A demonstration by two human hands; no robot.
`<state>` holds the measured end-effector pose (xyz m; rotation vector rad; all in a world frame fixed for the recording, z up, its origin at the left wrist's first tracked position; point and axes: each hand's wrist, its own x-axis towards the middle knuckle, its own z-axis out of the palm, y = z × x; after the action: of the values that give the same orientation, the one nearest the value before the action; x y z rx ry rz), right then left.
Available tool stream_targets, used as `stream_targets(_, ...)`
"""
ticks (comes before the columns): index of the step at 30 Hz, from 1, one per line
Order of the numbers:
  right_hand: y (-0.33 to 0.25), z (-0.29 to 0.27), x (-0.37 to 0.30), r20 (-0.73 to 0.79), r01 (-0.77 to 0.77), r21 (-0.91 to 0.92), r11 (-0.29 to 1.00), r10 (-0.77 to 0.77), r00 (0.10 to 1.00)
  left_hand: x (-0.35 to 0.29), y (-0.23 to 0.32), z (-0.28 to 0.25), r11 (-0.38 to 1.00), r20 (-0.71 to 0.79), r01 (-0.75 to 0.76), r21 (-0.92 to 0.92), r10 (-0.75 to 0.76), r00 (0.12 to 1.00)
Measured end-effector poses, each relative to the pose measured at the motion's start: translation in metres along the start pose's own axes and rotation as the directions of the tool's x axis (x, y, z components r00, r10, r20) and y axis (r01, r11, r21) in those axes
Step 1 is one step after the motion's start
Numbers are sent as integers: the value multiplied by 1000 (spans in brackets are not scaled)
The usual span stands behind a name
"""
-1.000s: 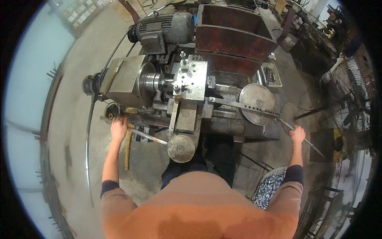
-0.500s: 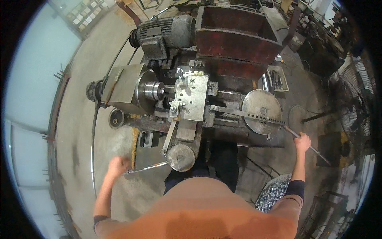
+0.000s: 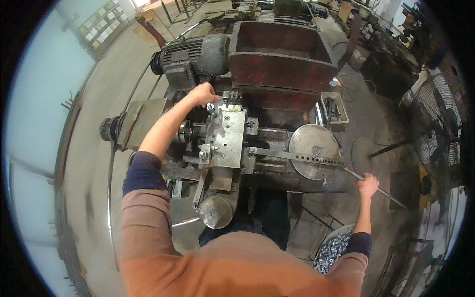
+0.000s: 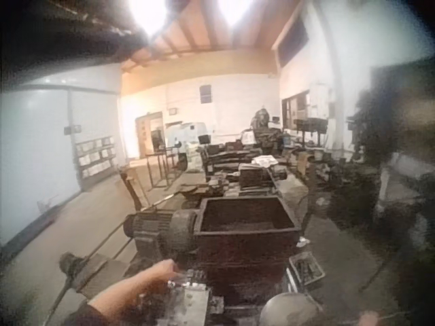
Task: The person operates a metal turning machine, inserting cylindrical metal pieces and using a long metal rod to guide the cutting process. They repeatedly remove finished pieces and place them into a collection tray, then insert new pieces to continue the cycle.
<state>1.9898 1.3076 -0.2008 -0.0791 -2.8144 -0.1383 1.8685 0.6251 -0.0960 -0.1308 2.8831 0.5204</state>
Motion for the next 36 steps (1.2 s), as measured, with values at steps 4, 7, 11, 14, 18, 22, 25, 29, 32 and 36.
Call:
stream_targets(4, -1, -4, -1, 37, -39, -30, 999, 40, 999, 22, 7, 29, 985, 51, 95, 146, -103, 993)
stream_targets(7, 0, -2, -2, 44, -45, -55, 997, 48, 998, 18, 18, 25, 993, 83, 120, -11, -118, 989)
stream_targets(11, -2, -2, -2, 23, -49, -38, 998, 50, 998, 12, 24, 28, 995, 2, 99, -19, -99, 995)
stream_targets(14, -3, -2, 0, 3, -25, -23, 999, 25, 1000, 15, 17, 33, 993, -15, 95, -64, -96, 995)
stream_targets(18, -2, -3, -1, 39, -53, -35, 998, 54, 998, 3, 37, 25, 972, 35, 106, -208, -100, 994)
stream_targets(22, -4, -8, -1, 54, -64, -39, 997, 66, 996, 2, 33, 21, 895, 153, 147, -422, -89, 984)
stream_targets(25, -8, -11, 0, 30, -37, -39, 999, 39, 999, 22, 2, 30, 970, 134, 68, -235, -37, 990)
stream_targets(29, -4, -6, 0, 46, -63, -18, 998, 63, 997, 19, 18, 30, 998, -75, 45, -36, -47, 996)
stream_targets(32, -3, -5, 0, 55, -58, -16, 998, 59, 997, 22, 8, 45, 997, -192, 7, -71, -21, 981)
stream_targets(36, -2, -4, -1, 49, -69, -39, 997, 71, 996, 10, 31, 25, 964, 92, 137, -228, -119, 989)
